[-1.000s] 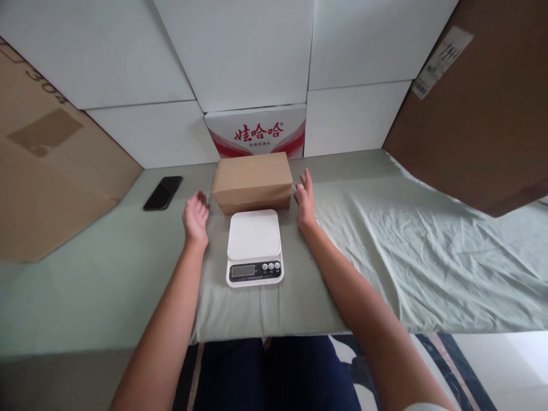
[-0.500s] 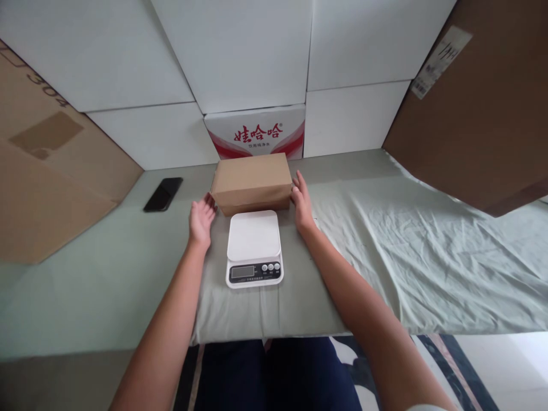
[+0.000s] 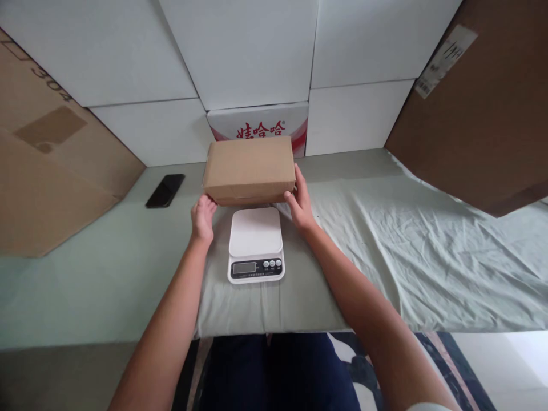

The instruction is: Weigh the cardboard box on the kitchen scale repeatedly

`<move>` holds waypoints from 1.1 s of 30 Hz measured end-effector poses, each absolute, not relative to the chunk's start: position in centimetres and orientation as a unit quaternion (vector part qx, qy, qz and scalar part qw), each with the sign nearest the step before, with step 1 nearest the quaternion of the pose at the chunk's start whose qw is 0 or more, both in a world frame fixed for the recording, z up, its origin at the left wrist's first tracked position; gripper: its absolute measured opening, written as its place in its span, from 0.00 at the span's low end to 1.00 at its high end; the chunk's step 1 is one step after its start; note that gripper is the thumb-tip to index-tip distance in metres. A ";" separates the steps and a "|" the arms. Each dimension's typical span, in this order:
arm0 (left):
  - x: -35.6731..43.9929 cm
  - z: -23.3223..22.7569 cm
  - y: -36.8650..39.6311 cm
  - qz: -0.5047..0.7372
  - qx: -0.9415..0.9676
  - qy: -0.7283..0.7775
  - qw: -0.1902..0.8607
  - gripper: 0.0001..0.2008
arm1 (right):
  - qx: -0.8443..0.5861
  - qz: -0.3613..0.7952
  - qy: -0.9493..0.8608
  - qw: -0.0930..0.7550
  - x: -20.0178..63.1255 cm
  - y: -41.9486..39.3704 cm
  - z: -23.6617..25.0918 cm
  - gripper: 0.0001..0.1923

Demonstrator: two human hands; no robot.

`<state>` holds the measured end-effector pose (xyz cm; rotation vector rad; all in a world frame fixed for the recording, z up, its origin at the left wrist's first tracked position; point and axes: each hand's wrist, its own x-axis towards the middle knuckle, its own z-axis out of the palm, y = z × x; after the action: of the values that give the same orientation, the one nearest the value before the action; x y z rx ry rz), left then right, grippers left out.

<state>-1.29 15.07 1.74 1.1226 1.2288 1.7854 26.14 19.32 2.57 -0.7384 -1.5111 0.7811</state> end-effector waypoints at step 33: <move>1.2 0.8 0.6 0.660 0.474 0.474 0.339 0.40 | -0.355 0.301 -0.662 0.588 29.2 8.6 0.7 0.36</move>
<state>1.24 0.60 0.77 1.2354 1.2334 1.7192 29.24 8.60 0.72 -0.8282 -1.5416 0.7024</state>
